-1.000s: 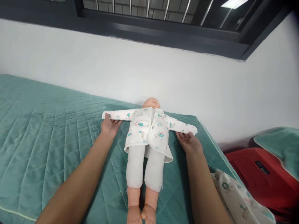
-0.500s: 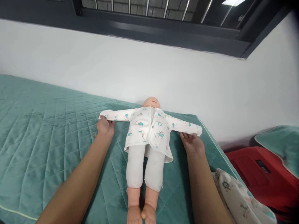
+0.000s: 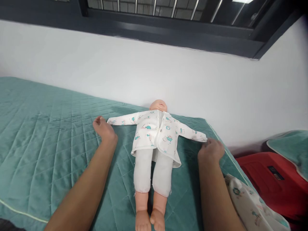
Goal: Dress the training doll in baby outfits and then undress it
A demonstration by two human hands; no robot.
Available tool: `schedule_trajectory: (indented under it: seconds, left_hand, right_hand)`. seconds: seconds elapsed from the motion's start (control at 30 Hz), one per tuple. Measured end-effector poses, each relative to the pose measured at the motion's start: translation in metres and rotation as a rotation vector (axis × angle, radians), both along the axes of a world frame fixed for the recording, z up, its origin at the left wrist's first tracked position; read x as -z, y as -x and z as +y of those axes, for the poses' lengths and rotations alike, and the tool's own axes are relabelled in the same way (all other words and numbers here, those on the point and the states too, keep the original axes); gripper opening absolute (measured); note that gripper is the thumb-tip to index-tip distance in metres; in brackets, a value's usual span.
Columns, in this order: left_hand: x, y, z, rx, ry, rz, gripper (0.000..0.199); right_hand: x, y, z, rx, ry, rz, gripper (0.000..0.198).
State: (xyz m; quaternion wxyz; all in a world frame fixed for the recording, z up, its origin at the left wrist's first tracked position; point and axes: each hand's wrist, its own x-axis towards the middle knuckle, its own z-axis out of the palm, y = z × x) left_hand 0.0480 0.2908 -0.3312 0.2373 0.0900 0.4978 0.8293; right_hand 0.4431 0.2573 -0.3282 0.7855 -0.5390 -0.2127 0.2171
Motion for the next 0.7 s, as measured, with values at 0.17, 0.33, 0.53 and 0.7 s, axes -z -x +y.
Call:
schedule_trajectory:
  seconds: [0.17, 0.33, 0.53, 0.7]
  left_hand:
    - [-0.013, -0.034, -0.023, 0.089, -0.085, 0.335, 0.023]
    - [-0.028, -0.069, -0.052, 0.459, -0.221, 0.757, 0.015]
    - [-0.048, -0.079, -0.078, 0.925, -0.105, 1.213, 0.005]
    - [-0.054, -0.079, -0.086, 0.947, -0.037, 1.569, 0.015]
  right_hand:
    - [-0.014, 0.051, -0.020, -0.040, -0.132, -0.280, 0.047]
    - [-0.024, 0.103, -0.068, -0.515, -0.014, -0.683, 0.040]
    - [-0.015, 0.106, -0.109, -0.783, 0.064, -0.959, 0.050]
    - [-0.016, 0.111, -0.106, -0.513, -0.007, -1.152, 0.016]
